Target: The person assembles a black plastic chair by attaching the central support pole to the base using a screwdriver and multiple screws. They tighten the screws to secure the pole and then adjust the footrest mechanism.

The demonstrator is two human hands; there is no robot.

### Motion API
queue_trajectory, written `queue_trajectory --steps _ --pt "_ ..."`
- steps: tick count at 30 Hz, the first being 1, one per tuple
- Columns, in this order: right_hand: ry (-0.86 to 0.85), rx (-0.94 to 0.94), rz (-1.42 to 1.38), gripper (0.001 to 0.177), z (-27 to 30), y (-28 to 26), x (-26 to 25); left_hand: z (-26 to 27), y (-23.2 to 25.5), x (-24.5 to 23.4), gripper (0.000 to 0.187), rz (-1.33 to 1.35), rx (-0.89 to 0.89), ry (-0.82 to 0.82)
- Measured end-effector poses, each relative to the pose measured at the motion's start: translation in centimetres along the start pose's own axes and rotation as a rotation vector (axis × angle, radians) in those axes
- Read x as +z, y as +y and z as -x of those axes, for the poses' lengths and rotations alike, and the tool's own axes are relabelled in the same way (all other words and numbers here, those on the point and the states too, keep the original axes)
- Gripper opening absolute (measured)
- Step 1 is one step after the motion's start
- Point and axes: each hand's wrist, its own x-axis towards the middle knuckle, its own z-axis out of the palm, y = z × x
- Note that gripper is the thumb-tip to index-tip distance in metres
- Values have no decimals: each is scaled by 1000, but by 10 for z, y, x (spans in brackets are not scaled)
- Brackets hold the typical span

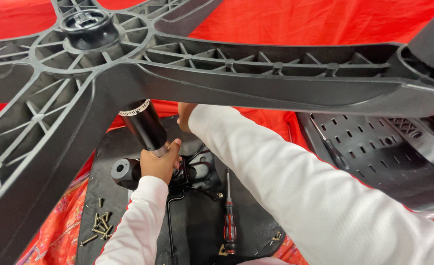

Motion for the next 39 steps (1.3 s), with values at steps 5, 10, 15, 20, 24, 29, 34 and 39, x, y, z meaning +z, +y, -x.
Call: queue_trajectory --steps 5,10,15,20,24,29,34,39 --pt "-1 -27 -13 43 3 -1 2 1 0 2 40 2 -18 4" --pt "14 -27 -15 42 4 -1 8 4 0 0 39 3 -6 7" --pt "19 -37 -15 41 3 -4 7 5 5 -2 38 -57 -74 31" --pt "33 -83 -19 40 -2 -15 -4 4 7 0 35 -37 -77 33" --pt "3 -64 5 40 -5 -2 -7 2 4 1 39 -33 -26 11" --pt "-26 -34 6 39 -6 15 1 -1 -4 4 42 13 -19 21" --pt "-43 -18 -11 38 -4 23 4 -2 -1 11 42 -39 -34 32" --pt "-53 -34 -31 37 -3 21 6 -1 -1 12 42 20 -8 20"
